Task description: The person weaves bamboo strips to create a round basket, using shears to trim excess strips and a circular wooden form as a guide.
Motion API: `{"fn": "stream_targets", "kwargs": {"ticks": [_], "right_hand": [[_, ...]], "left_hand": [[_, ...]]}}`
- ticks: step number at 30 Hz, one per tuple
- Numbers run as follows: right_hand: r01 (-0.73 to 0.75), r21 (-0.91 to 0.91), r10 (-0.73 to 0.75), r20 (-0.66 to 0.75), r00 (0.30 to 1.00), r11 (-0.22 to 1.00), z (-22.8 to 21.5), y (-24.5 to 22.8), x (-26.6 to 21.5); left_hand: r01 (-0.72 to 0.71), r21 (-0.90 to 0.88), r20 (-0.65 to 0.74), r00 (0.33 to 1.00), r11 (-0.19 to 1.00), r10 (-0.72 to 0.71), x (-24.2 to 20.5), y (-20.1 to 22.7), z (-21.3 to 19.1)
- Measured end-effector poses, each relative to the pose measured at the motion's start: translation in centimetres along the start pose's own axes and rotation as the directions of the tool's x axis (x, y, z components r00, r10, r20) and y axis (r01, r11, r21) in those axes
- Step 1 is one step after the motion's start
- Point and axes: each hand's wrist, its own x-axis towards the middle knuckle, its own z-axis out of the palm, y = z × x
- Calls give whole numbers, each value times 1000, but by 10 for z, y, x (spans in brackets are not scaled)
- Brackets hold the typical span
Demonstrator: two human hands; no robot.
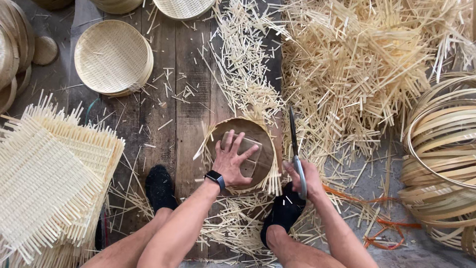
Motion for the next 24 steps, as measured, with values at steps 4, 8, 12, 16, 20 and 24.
{"fn": "stream_targets", "kwargs": {"ticks": [4, 8, 12, 16, 20, 24], "right_hand": [[193, -524, -280, -90, 956, 829, -8, 21, 8], [141, -741, -274, -60, 960, 657, 2, 25, 32], [128, -823, -311, -61, 948, 553, 14, 44, 51], [140, -757, -207, 6, 978, 639, 0, 58, 66], [179, -856, -384, -24, 923, 484, -6, 33, 72], [187, -857, -336, 17, 942, 480, 1, 34, 83]], "left_hand": [[288, -168, -121, 943, 943, -309, -3, 23, 13], [312, -179, -142, 930, 933, -338, -3, 30, 19], [309, -187, -152, 929, 933, -338, -5, 42, 17], [279, -180, -153, 939, 943, -307, -6, 40, 11], [266, -132, -140, 949, 955, -284, -5, 41, 11], [175, -54, -2, 985, 983, -175, -1, 34, 14]]}}
